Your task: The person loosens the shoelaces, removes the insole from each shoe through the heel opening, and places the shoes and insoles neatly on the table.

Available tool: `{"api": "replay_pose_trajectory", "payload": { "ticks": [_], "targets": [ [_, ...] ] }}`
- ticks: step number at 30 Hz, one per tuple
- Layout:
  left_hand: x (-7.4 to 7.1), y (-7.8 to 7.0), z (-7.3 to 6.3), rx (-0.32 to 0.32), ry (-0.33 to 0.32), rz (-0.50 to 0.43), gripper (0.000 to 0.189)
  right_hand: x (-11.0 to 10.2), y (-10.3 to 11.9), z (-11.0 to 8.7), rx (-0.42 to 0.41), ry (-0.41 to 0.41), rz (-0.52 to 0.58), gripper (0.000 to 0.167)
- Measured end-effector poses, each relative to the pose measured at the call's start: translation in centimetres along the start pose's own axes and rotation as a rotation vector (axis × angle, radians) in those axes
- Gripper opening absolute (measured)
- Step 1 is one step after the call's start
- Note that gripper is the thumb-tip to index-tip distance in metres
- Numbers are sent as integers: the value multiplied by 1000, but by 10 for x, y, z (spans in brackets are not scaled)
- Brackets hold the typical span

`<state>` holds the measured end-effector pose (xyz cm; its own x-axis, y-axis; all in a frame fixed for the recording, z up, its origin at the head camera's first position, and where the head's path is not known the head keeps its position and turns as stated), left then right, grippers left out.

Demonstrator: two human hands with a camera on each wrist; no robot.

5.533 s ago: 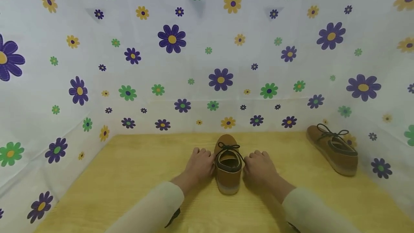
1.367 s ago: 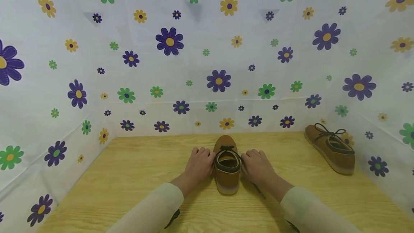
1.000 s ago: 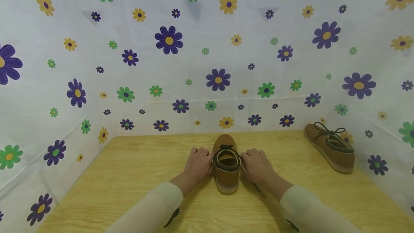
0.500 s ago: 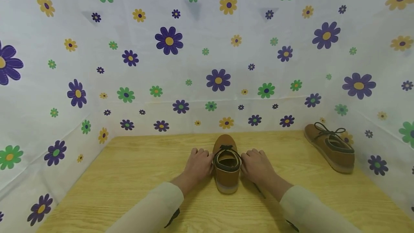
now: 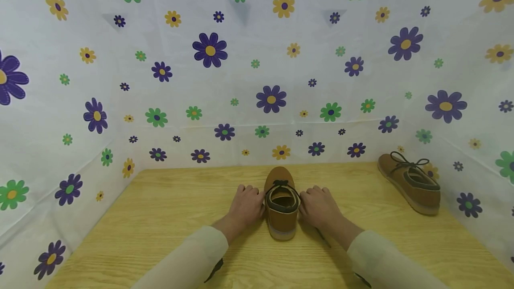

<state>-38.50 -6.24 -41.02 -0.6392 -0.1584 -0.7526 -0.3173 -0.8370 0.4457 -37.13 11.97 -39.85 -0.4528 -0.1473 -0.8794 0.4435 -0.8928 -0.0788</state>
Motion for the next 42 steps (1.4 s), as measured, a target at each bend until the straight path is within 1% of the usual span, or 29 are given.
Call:
{"api": "replay_pose_trajectory", "payload": {
  "ticks": [9, 14, 18, 21, 25, 30, 34, 37, 42],
  "targets": [
    [0, 0, 0, -2, 47, -3, 19, 2, -1, 1, 26, 57, 10, 22],
    [3, 0, 1, 6, 111, -8, 21, 2, -1, 1, 30, 72, 19, 24],
    [7, -1, 1, 6, 154, -32, 21, 3, -2, 0, 31, 79, 26, 25],
    [8, -1, 1, 5, 169, -43, 21, 5, -3, 0, 36, 83, 27, 25],
    [8, -1, 1, 3, 171, -50, 20, 6, -3, 1, 38, 92, 25, 26],
    [10, -1, 0, 12, 200, -51, 23, 7, -3, 0, 22, 112, 20, 29],
    [12, -2, 0, 17, 214, -52, 24, 6, -1, -1, 7, 103, 23, 30],
    [12, -2, 0, 15, 212, -56, 24, 6, -1, -1, 4, 99, 20, 30],
    [14, -2, 0, 14, 229, -65, 24, 6, -1, -1, 5, 111, 13, 30]
  ]
}}
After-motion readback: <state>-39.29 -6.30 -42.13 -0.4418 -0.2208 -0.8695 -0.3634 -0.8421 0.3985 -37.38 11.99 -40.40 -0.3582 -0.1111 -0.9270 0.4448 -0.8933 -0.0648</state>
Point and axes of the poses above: each hand's wrist, its own z-axis towards the middle knuckle, its own x-axis out of the palm, y = z × x, the point moved 6 cm from there along z, towards the middle knuckle, and after that the axes turned 3 degrees about z, right-handed, at the moved point
